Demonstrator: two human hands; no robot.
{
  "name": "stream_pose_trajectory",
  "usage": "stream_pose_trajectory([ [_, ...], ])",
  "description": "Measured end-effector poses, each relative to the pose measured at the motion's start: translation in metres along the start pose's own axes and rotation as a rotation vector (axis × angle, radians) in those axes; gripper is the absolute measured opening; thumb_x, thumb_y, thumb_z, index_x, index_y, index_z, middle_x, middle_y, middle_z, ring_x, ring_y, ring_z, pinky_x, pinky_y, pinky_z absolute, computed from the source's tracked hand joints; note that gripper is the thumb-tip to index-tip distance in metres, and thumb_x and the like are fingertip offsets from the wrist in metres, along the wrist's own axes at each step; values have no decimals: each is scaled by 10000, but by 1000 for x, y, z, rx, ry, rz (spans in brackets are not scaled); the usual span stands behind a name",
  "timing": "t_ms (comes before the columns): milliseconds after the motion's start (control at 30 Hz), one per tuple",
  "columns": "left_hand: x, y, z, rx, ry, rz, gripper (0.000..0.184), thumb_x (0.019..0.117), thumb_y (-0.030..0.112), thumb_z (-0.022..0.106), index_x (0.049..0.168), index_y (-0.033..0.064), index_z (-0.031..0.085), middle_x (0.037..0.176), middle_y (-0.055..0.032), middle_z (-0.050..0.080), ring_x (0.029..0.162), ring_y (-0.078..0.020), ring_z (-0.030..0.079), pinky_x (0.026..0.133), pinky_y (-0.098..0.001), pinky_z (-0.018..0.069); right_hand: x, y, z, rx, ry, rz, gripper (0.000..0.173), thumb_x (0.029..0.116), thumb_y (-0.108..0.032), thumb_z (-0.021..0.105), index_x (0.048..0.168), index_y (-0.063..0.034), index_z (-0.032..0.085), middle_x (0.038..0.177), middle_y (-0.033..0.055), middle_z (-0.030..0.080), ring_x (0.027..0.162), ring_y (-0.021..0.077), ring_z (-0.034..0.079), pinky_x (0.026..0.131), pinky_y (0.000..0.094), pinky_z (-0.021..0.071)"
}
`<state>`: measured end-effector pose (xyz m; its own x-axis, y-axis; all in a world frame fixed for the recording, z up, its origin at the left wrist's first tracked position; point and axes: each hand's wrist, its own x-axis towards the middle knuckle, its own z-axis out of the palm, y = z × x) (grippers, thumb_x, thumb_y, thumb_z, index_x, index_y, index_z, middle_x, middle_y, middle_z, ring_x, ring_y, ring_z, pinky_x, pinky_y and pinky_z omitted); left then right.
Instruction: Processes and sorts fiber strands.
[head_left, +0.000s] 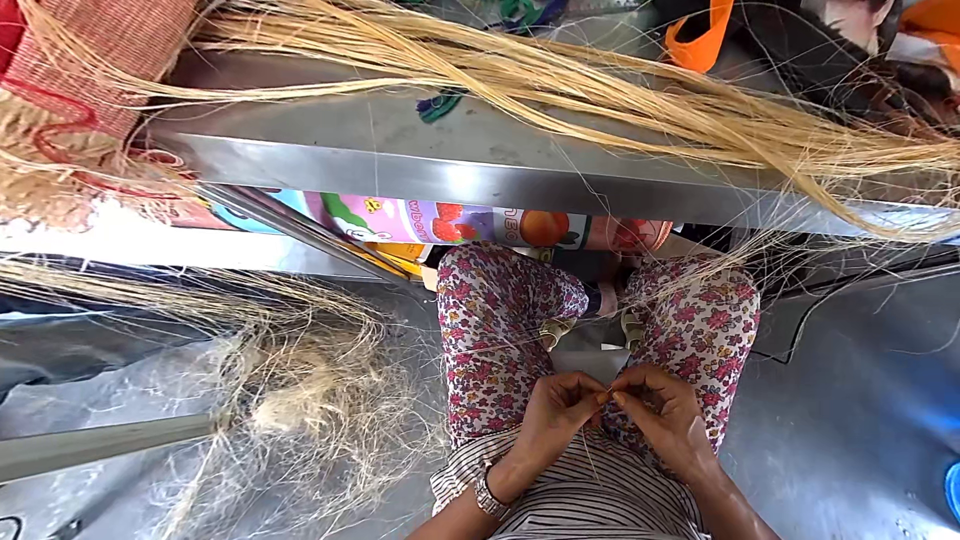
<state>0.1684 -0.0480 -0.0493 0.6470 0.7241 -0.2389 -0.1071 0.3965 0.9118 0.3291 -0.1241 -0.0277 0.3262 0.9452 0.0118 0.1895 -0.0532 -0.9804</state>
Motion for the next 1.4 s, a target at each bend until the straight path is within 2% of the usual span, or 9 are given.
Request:
stream_pose_trajectory([
  [200,-1,-1,2,115,11,88,105,910,-12,639,931,42,726,714,88,691,614,6,648,607,-169,562,0,4,3,10,26,-27,70,860,-32,672,882,8,726,840,1,701,737,-27,647,688,122,557],
  [633,0,-3,5,91,25,117,115,908,-28,642,915,32,739,728,56,727,637,-11,680,629,-181,580,0,5,2,21,34,-15,69,856,-27,666,874,2,725,827,-6,695,738,-27,646,694,120,555],
  [967,3,-2,4,-45,86,14,187,909,-73,608,904,50,748,795,21,753,699,-58,718,669,-219,607,-1,8,4,-10,59,-44,81,867,-34,655,884,5,723,832,1,698,749,-28,650,704,117,555],
  [1133,4,0,6,-102,136,-56,167,943,-39,603,920,64,733,823,17,754,722,-57,713,661,-216,595,-2,10,4,-58,59,-71,87,872,-41,654,886,6,726,842,12,703,761,-29,647,711,113,549],
  [1400,3,7,-1,-389,141,-162,198,973,-26,552,923,68,719,962,-71,763,884,-127,735,778,-263,605,-5,1,-3,-89,100,-122,90,875,-36,645,897,8,721,852,13,704,752,-27,650,701,116,559],
])
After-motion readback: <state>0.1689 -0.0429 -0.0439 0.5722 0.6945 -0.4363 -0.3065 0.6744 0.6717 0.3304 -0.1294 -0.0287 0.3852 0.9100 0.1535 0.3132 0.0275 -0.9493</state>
